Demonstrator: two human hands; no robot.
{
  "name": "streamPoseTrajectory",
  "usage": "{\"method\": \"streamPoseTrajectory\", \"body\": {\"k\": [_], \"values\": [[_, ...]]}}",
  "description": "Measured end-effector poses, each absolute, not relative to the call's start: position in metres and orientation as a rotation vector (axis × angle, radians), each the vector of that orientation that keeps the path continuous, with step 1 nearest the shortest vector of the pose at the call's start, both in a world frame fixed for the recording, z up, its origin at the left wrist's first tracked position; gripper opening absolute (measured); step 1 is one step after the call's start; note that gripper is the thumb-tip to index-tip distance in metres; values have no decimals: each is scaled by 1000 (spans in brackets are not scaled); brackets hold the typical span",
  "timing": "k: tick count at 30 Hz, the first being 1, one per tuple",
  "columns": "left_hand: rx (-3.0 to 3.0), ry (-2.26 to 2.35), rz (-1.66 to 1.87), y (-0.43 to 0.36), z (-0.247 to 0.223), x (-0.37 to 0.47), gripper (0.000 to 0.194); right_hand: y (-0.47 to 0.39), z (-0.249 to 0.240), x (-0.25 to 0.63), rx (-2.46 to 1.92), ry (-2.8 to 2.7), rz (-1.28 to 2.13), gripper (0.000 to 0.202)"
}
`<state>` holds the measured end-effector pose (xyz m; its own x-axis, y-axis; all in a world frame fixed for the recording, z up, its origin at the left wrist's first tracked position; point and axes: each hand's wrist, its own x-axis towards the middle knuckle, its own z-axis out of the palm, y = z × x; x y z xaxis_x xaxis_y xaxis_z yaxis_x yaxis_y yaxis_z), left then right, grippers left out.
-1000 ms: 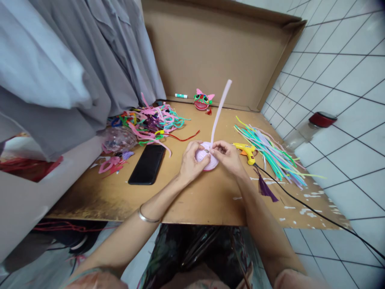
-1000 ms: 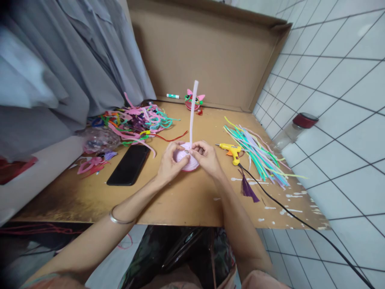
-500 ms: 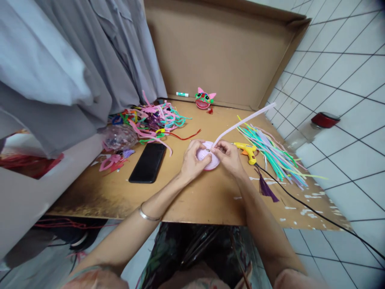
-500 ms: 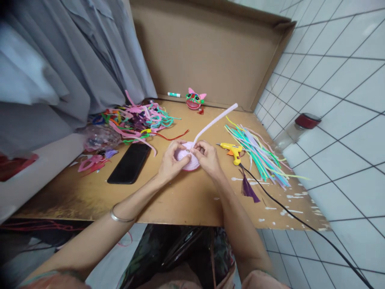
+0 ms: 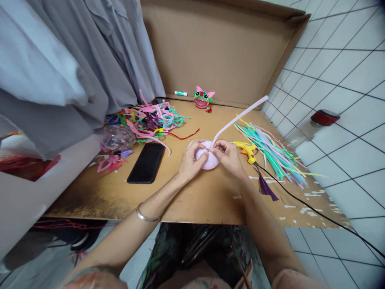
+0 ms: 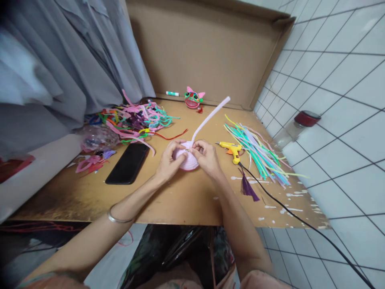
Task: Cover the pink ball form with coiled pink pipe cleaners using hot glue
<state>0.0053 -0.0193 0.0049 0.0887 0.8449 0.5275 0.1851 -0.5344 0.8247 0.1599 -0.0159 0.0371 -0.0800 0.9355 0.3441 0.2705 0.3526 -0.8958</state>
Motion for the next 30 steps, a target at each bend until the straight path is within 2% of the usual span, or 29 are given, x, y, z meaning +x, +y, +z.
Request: {"method": "streamPoseTrajectory", "body": {"k": [13,22,30], "values": [[1456,912,1529,-9,0,10,8,-19,39,157,-1124,-1555,795,30],[1460,898,1487,-7,0,9,10,-17,38,157,-1178,-1515,829,24],[1485,883,1472,-6,0,7,11,-17,40,158,-1131,-1483,919,31]]}}
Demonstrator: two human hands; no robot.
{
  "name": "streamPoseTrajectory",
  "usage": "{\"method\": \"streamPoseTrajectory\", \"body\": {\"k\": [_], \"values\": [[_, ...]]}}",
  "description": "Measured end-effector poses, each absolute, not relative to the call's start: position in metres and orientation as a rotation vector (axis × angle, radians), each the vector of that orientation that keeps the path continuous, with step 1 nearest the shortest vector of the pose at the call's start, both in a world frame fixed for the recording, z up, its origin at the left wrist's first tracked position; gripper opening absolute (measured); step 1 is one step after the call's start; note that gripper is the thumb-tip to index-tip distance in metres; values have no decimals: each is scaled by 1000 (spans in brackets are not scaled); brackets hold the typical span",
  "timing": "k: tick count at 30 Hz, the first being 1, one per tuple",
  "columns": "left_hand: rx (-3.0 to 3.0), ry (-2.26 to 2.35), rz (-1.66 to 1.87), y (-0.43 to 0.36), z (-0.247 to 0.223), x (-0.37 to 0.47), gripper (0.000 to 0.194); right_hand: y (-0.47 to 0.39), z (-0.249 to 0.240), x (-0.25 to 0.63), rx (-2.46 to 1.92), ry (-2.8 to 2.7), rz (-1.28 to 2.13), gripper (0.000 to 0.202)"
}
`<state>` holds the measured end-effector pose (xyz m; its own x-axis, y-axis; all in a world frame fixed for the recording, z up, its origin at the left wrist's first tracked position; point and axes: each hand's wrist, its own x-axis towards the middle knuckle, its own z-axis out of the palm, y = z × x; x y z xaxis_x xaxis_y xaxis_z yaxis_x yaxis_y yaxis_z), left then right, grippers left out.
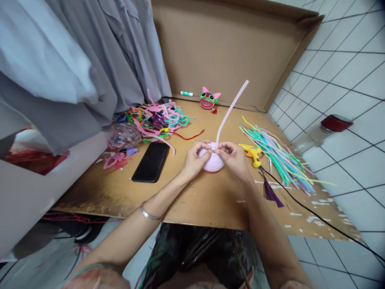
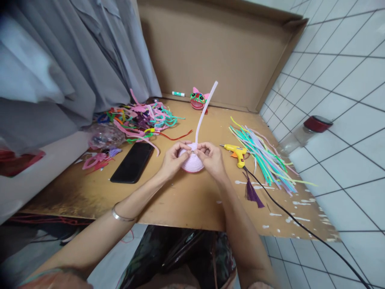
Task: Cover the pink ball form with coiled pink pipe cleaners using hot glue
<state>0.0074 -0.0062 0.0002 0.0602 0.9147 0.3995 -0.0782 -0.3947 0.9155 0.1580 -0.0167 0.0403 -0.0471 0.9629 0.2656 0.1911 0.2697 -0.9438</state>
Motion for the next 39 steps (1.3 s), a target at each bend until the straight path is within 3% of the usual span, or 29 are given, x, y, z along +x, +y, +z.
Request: {"method": "streamPoseTrajectory", "body": {"k": [23,39], "values": [[1495,868,1470,-5,-2,8,16,-15,39,167,-1114,-1402,1054,40],[1513,847,1438,-5,0,8,15,-12,38,161,-1141,-1362,973,36]]}}
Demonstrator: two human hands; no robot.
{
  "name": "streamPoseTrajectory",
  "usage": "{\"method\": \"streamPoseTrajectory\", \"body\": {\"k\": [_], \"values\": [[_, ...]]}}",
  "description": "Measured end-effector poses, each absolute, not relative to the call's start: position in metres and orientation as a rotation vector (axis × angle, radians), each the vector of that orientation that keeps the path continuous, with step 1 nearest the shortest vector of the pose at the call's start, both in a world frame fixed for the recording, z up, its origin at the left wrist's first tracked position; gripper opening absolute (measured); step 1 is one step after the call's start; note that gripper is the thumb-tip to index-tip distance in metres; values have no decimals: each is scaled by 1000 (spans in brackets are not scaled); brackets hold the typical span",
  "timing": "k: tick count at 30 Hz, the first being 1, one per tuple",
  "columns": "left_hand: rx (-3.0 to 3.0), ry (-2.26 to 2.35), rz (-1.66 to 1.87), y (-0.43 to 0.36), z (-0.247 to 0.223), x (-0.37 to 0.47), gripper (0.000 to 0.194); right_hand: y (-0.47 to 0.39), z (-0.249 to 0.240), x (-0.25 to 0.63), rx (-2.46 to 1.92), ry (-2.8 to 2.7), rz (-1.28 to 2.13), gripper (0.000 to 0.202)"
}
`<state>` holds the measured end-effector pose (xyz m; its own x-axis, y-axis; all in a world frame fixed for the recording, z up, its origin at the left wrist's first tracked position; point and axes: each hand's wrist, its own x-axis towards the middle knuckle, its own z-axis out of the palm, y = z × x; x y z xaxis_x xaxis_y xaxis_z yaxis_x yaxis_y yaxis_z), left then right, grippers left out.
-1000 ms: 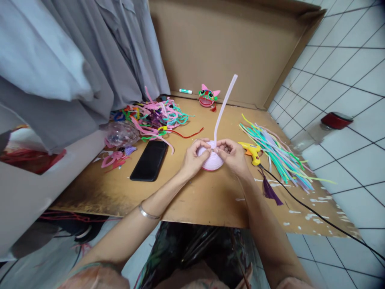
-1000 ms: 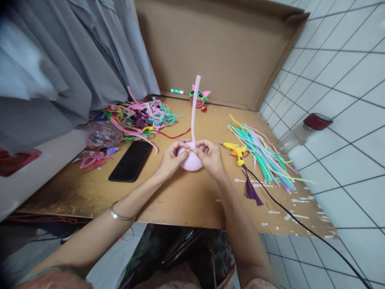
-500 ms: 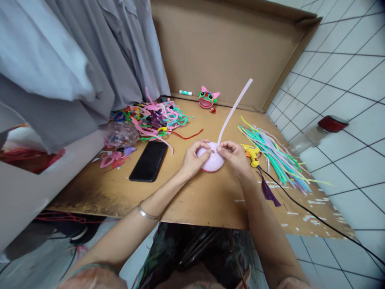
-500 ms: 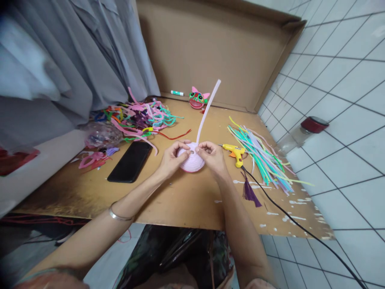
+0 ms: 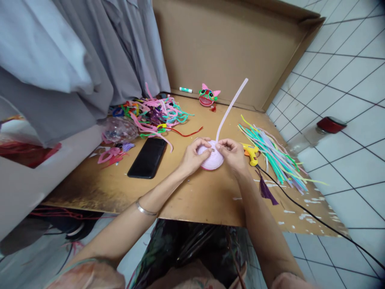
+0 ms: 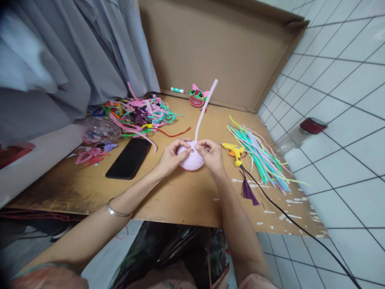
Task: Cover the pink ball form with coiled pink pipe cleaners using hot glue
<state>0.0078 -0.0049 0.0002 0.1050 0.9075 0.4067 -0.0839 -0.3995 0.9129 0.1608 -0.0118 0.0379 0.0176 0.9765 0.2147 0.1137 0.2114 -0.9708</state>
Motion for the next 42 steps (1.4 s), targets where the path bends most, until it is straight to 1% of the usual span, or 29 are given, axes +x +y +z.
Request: {"method": "streamPoseTrajectory", "body": {"k": [7,19,24,29,33,39,42], "values": [[1524,837,1432,-6,0,8,16,-13,40,162,-1113,-1389,1002,33],[1534,826,1395,-7,3,6,16,-13,40,162,-1131,-1409,998,34],[1563,877,1435,-2,-3,5,22,-13,40,162,-1176,-1422,974,30],[1710,946,1502,-4,-2,3,16,-12,39,161,-1193,-1383,943,26],[1843,1014,1529,-10,6,0,16,-11,36,161,-1207,-1394,889,25],[2016,972,1492,-16,9,-4,15,-11,32,159,-1205,-1375,830,25],[2154,959,1454,-17,8,-6,25,-12,33,158,-1202,-1366,820,24]]}}
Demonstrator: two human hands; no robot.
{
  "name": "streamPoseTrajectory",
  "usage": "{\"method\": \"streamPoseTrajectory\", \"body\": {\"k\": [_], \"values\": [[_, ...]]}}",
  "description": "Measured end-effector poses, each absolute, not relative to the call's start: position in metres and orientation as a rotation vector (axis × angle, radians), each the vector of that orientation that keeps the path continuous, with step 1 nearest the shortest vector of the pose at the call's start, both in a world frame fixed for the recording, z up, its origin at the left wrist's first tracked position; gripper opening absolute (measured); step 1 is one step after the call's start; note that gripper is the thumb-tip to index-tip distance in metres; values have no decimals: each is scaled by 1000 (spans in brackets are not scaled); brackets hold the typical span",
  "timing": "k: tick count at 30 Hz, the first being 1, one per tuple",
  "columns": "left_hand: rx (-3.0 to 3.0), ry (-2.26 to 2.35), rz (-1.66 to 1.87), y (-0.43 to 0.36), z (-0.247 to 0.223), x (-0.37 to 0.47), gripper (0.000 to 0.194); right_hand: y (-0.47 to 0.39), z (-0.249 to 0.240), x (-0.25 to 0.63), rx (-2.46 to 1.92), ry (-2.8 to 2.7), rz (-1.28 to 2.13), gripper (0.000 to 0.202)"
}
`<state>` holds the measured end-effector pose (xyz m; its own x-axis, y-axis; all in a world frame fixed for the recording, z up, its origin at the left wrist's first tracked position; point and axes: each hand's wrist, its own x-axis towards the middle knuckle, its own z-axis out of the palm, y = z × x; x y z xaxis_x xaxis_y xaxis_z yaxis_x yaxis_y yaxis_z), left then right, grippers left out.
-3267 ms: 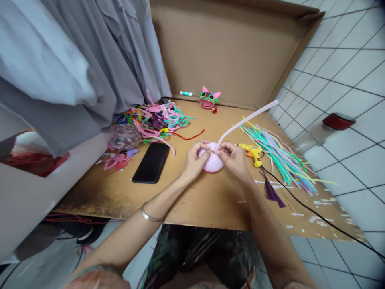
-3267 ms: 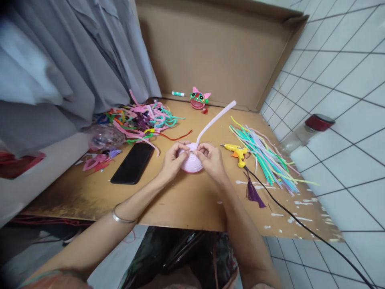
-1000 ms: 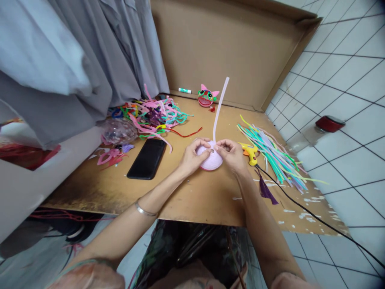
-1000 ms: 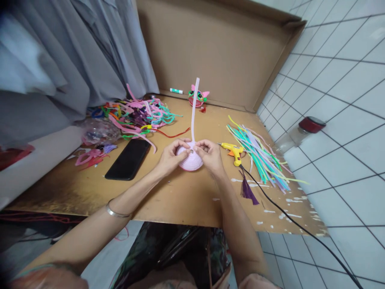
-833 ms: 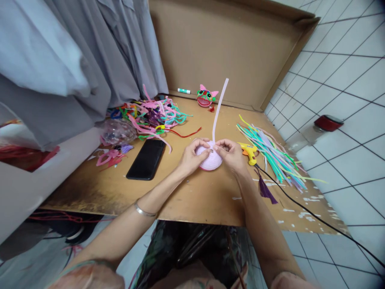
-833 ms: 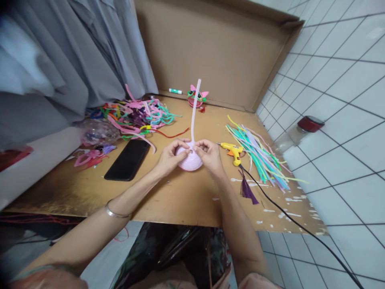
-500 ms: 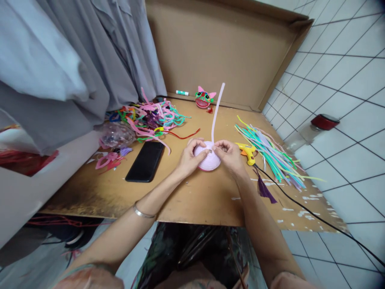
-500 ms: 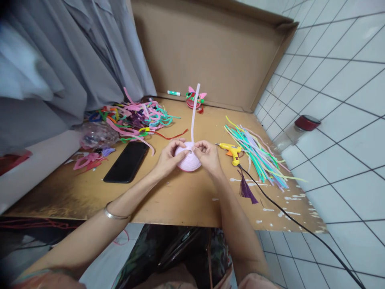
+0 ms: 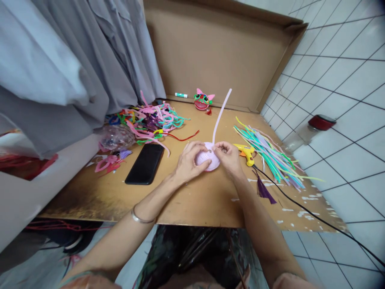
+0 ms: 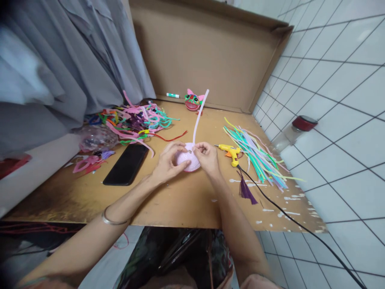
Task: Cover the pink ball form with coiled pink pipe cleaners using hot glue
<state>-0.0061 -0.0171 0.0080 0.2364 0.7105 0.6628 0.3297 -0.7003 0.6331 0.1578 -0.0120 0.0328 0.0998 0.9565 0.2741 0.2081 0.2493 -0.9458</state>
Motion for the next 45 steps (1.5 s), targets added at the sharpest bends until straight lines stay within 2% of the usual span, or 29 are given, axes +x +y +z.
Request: {"method": "streamPoseTrajectory", "body": {"k": [2,23,45], "values": [[2202,967,1440,-18,7,-7,28,-13,34,157,-1196,-1356,823,24],[2220,960,1370,-17,5,-6,20,-13,32,151,-1154,-1281,803,22],[2250,918,1372,-14,2,-6,21,-9,35,160,-1170,-1440,760,20]]}}
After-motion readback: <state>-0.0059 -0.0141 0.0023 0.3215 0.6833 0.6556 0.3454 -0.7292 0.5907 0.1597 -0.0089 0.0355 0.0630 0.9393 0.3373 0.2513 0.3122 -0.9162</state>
